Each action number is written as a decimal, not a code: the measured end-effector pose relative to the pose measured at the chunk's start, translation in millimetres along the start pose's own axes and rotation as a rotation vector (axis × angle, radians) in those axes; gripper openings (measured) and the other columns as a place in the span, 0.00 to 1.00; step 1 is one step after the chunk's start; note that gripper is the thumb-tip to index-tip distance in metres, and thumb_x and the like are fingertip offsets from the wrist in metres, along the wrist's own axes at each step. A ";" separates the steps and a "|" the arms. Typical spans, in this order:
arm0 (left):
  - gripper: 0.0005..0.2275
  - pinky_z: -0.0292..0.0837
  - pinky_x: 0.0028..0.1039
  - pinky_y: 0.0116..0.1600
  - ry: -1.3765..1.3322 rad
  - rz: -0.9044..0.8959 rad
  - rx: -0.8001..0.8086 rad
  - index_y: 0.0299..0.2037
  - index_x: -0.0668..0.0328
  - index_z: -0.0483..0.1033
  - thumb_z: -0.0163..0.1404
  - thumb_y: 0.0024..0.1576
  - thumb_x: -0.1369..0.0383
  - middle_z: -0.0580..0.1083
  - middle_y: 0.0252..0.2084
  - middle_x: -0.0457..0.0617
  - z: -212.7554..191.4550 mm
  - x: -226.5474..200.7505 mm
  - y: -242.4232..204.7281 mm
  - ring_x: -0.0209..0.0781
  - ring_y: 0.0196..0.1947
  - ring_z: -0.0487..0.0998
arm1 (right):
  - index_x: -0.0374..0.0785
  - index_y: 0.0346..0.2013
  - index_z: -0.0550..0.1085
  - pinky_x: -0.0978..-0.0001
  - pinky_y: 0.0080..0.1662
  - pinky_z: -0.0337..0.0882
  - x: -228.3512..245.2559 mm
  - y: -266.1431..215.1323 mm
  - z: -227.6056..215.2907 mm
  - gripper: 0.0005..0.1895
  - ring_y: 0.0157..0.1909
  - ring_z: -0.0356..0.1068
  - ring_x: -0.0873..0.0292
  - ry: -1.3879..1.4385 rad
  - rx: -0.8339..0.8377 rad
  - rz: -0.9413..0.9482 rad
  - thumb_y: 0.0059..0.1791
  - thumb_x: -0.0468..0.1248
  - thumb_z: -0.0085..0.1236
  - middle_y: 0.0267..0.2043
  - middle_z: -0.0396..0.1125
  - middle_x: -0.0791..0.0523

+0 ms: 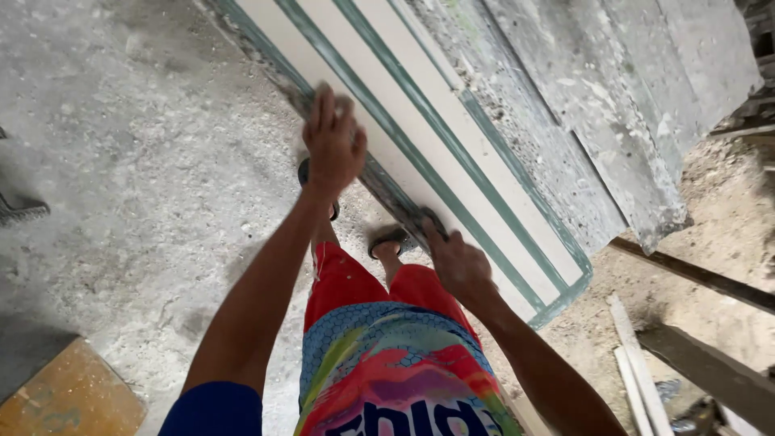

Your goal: Scraping excess dried material from a decorative strip on a concrete slab using a small hand scraper.

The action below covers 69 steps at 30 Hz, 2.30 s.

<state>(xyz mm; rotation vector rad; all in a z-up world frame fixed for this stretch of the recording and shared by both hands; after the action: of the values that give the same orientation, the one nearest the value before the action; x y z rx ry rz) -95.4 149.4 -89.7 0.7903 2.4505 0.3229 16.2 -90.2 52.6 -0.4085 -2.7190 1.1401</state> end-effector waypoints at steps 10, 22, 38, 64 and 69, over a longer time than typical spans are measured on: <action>0.26 0.43 0.53 0.75 -0.158 -0.024 0.413 0.73 0.71 0.52 0.43 0.66 0.68 0.51 0.76 0.63 -33.6 127.4 104.0 0.68 0.75 0.41 | 0.50 0.71 0.59 0.74 0.11 0.45 120.9 136.1 -97.5 0.22 0.11 0.48 0.69 -0.220 -0.413 -0.258 0.60 0.44 0.40 0.23 0.63 0.54; 0.48 0.21 0.68 0.73 -0.104 -0.228 0.615 0.79 0.61 0.34 0.54 0.64 0.42 0.24 0.74 0.73 9.3 140.0 119.7 0.72 0.74 0.21 | 0.50 0.71 0.61 0.59 0.29 0.70 19.2 82.1 -66.2 0.27 0.30 0.69 0.53 0.249 -0.139 0.316 0.58 0.51 0.33 0.40 0.67 0.49; 0.51 0.26 0.58 0.76 -0.061 -0.228 0.813 0.77 0.65 0.27 0.51 0.55 0.48 0.24 0.78 0.61 -21.5 155.7 136.1 0.67 0.74 0.19 | 0.52 0.70 0.60 0.71 0.15 0.64 47.0 151.8 -109.7 0.24 0.16 0.62 0.63 -0.062 -0.192 -0.054 0.60 0.50 0.34 0.29 0.66 0.51; 0.51 0.53 0.56 0.70 -0.186 -0.209 0.852 0.76 0.65 0.42 0.62 0.48 0.51 0.39 0.79 0.64 -14.5 183.6 162.4 0.72 0.76 0.39 | 0.39 0.59 0.72 0.74 0.13 0.51 123.7 234.3 -184.4 0.16 0.12 0.51 0.67 -0.084 -0.577 -0.417 0.60 0.40 0.46 0.19 0.62 0.58; 0.54 0.60 0.55 0.69 -0.366 -0.433 0.920 0.77 0.51 0.35 0.66 0.45 0.64 0.41 0.80 0.55 -57.8 175.2 170.2 0.67 0.73 0.53 | 0.47 0.66 0.66 0.48 0.23 0.73 179.2 297.8 -249.9 0.21 0.23 0.73 0.44 -0.073 -0.395 -0.260 0.58 0.44 0.44 0.28 0.71 0.43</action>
<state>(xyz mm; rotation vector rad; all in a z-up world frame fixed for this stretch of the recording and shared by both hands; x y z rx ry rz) -167.6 386.7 -51.7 0.5425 2.2606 -1.0746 -34.8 333.6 20.7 -0.0534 -2.9488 0.5626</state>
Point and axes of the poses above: each hand's wrist, its own y-axis towards the middle knuckle, its own z-axis out of the palm, x = y × z, the point moved 6 cm from there along y, towards the middle knuckle
